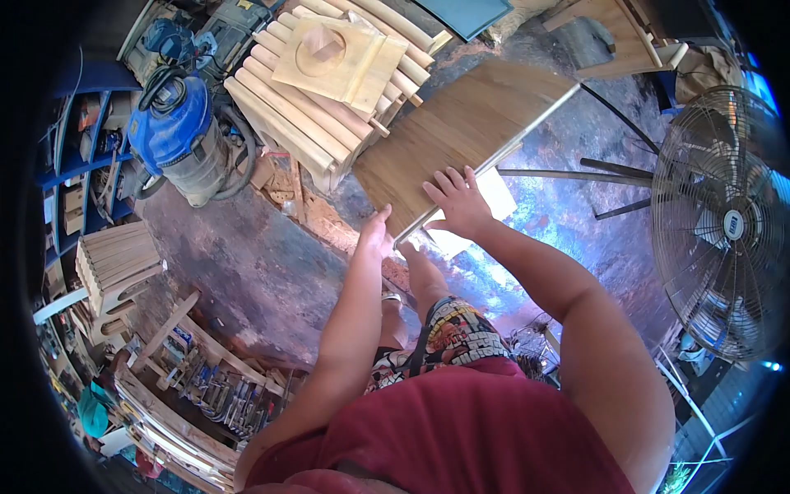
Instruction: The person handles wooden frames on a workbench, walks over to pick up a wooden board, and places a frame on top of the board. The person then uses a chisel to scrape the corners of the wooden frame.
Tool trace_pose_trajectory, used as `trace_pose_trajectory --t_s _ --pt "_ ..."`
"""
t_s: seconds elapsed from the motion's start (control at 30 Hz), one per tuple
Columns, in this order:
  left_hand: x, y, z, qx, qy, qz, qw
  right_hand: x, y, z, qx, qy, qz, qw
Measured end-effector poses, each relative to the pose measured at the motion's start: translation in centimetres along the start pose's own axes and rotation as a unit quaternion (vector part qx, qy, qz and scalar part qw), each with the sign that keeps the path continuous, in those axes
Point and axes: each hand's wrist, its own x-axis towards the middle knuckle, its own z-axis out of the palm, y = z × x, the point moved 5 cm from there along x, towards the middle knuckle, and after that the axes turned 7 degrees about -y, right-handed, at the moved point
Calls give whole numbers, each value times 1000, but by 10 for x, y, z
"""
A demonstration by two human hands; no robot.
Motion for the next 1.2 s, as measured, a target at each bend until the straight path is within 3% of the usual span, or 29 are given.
trace_pose_trajectory --t_s 0.23,0.3,0.37,0.43,0.5,0.63,0.7,0.83,0.9,0.97,1.03,1.1,1.17,1.2 --pt "-18 -54 22 -44 -101 -66 992 -33 7 -17 10 -43 47 998" --pt "-28 -61 25 -33 -80 -54 995 -32 -2 -12 38 -118 1 992" --pt "-29 -58 24 -9 -74 -49 996 -26 -13 -14 11 -93 -19 995" --pt "-37 -46 29 -17 -83 -49 995 -17 -23 -16 92 -126 -83 984" --pt "-46 -34 40 -61 -116 -28 991 -12 -28 -25 45 -84 -117 989" --pt "-47 -34 36 -51 -115 -23 992 -4 -47 -39 29 -122 -177 976" --pt "-48 -35 37 -88 -151 -12 985 -2 -50 -35 14 -74 -188 979" --pt "-52 -46 36 -112 -128 -18 985 1 -58 -42 -23 -104 -194 975" --pt "-55 -50 41 -86 -129 -3 988 8 -51 -32 -78 -53 -184 978" --pt "-61 -45 43 -45 -184 6 982 17 -45 -29 -45 -92 -148 984" --pt "-63 -44 43 224 -185 53 955 16 -54 -36 -38 -140 -164 976" --pt "-47 -56 37 313 -222 99 918 21 -54 -8 -56 -118 -193 972" --pt "-50 -56 35 429 -238 55 870 19 -61 -12 -45 -141 -183 972" --pt "-54 -56 41 385 -237 70 889 18 -63 -17 -42 -136 -180 973"
